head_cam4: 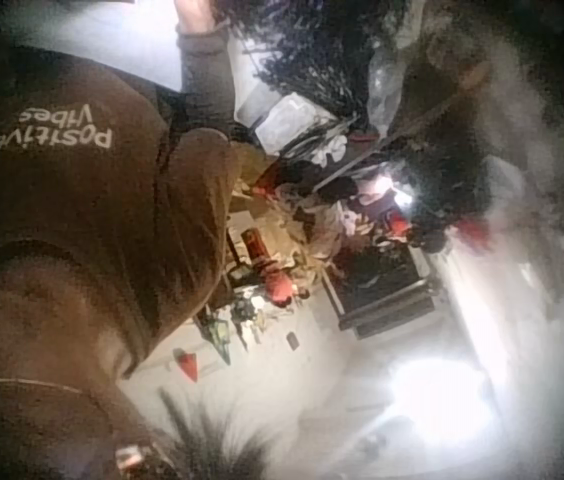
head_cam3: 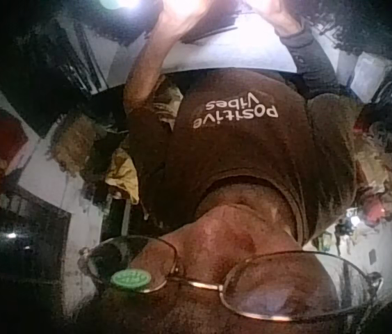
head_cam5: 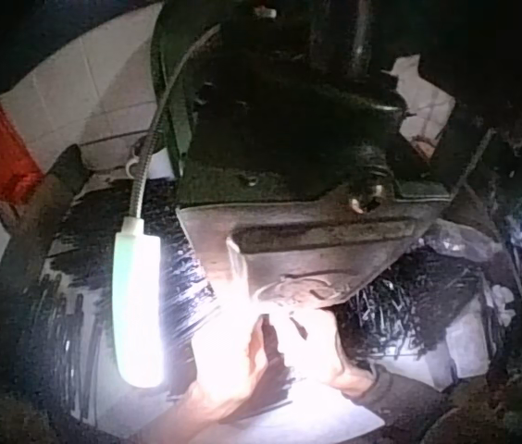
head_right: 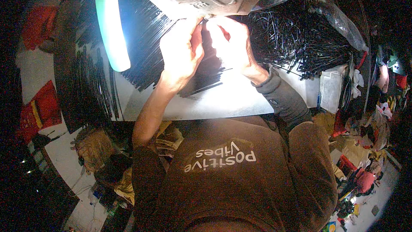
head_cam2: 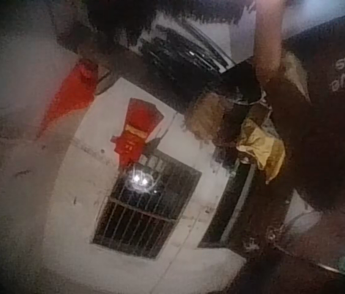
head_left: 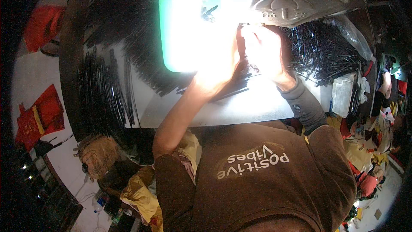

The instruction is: The person processes umbrella ribs by attaching small pieces to rods by hand, trimming bundles of rods using a benchtop machine, and assembling rib components before removing eyeglasses.

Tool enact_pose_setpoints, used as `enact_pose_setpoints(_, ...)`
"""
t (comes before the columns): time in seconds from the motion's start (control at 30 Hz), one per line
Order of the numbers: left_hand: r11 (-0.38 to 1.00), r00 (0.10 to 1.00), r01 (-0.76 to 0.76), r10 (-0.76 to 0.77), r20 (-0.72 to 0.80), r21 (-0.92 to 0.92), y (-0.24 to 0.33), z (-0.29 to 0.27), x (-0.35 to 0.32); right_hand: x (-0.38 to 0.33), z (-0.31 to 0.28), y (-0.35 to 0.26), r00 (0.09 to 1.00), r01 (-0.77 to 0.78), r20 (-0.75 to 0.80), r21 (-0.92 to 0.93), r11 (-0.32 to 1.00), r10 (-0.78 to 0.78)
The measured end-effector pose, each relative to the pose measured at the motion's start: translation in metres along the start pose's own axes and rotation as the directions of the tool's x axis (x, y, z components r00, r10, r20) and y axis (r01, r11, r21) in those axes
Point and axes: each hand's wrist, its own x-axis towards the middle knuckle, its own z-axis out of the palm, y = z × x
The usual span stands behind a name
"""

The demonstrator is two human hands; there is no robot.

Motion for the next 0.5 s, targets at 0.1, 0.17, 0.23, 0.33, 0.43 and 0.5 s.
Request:
enact_pose_setpoints(0.1,1.000,1.000,0.005,-0.004,0.030,-0.011,0.0008,-0.0039,0.0002,0.0006,-0.0001,0.0011,1.000,0.003,0.002,0.003,1.000,-0.003)
enact_pose_setpoints(0.17,1.000,0.998,0.001,-0.002,0.057,0.007,0.0005,-0.0043,0.0001,0.0009,-0.0005,0.0012,1.000,0.022,0.002,-0.019,1.000,-0.022)
enact_pose_setpoints(0.23,1.000,1.000,-0.026,0.026,0.017,0.015,-0.0003,-0.0025,0.0002,0.0008,-0.0008,-0.0013,1.000,-0.016,0.010,0.002,1.000,0.016)
enact_pose_setpoints(0.33,0.999,0.999,-0.041,0.041,0.002,0.009,-0.0020,-0.0013,-0.0011,-0.0003,-0.0003,0.0023,1.000,-0.010,0.014,0.014,1.000,0.009)
enact_pose_setpoints(0.43,0.998,0.999,-0.050,0.050,-0.014,0.025,-0.0028,0.0007,-0.0008,-0.0011,-0.0006,0.0076,1.000,-0.002,0.027,0.023,1.000,0.001)
enact_pose_setpoints(0.5,1.000,1.000,-0.018,0.018,0.025,0.013,0.0001,-0.0032,0.0009,-0.0004,-0.0006,0.0035,1.000,0.002,0.014,0.005,1.000,-0.002)
